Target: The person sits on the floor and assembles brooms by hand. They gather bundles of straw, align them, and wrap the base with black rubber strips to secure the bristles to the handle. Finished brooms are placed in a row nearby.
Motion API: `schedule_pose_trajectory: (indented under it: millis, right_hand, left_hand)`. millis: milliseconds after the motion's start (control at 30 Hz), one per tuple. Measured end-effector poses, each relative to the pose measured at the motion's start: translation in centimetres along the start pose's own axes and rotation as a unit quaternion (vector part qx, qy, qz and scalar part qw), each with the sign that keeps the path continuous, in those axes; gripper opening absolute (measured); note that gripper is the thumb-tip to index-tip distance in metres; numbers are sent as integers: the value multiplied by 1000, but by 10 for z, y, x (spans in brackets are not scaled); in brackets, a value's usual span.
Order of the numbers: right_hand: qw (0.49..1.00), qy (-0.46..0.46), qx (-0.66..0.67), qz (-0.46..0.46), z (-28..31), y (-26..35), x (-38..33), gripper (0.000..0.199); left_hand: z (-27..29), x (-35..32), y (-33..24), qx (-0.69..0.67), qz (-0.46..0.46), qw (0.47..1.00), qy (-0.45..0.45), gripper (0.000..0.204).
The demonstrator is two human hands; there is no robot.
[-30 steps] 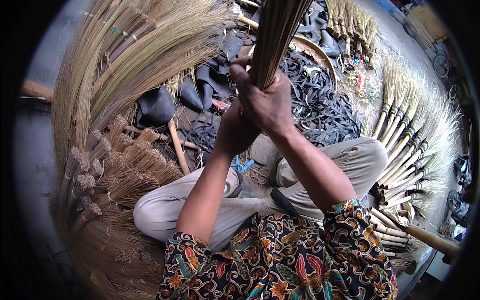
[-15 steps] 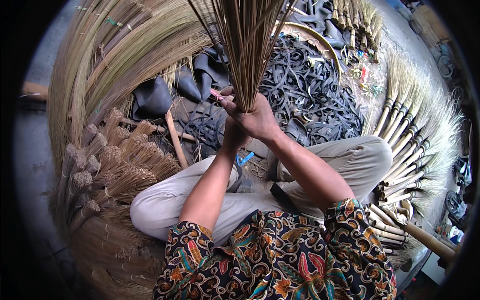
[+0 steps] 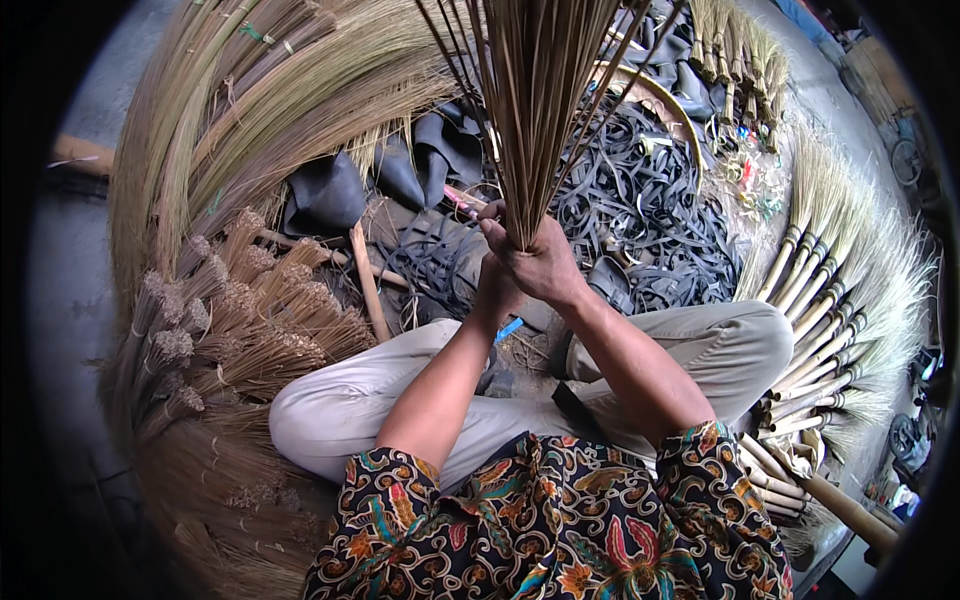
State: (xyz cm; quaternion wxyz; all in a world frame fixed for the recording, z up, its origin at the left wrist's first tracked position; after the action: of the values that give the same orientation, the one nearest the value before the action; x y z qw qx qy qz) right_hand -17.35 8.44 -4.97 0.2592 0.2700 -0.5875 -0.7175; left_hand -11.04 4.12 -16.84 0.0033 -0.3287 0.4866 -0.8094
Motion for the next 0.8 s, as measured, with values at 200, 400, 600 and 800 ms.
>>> schedule_pose_trajectory:
  millis: [200,400,600,800]
  right_hand:
    - [981,-22,131,-143,26,3,19,17]
    - [946,70,308,-75,54,38,13,64]
    - [941,7,243,-235,40,-1,1,33]
    - [873,31,437,-213,37,15,3,28]
  left_hand:
    - [-9,-22,7,-5,192,980,49,31]
    - [-17,0,-37,-167,249,941,157,21]
    - [-12,38,-84,-135,238,957,100,39]
    - [-4,50,-110,-122,174,961,178,27]
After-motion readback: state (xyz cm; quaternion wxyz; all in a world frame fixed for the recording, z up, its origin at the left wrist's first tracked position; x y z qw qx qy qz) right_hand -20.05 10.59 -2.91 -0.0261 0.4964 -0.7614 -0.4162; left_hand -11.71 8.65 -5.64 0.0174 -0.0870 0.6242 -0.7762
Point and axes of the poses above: each hand's wrist, its own x-axis towards the middle knuckle, its own z-axis out of the back of the hand, y = z × x, the point moved 10 cm from there along x, towards the middle knuckle, and after that the axes turned 14 degrees about -z, right-handed, at the moved point
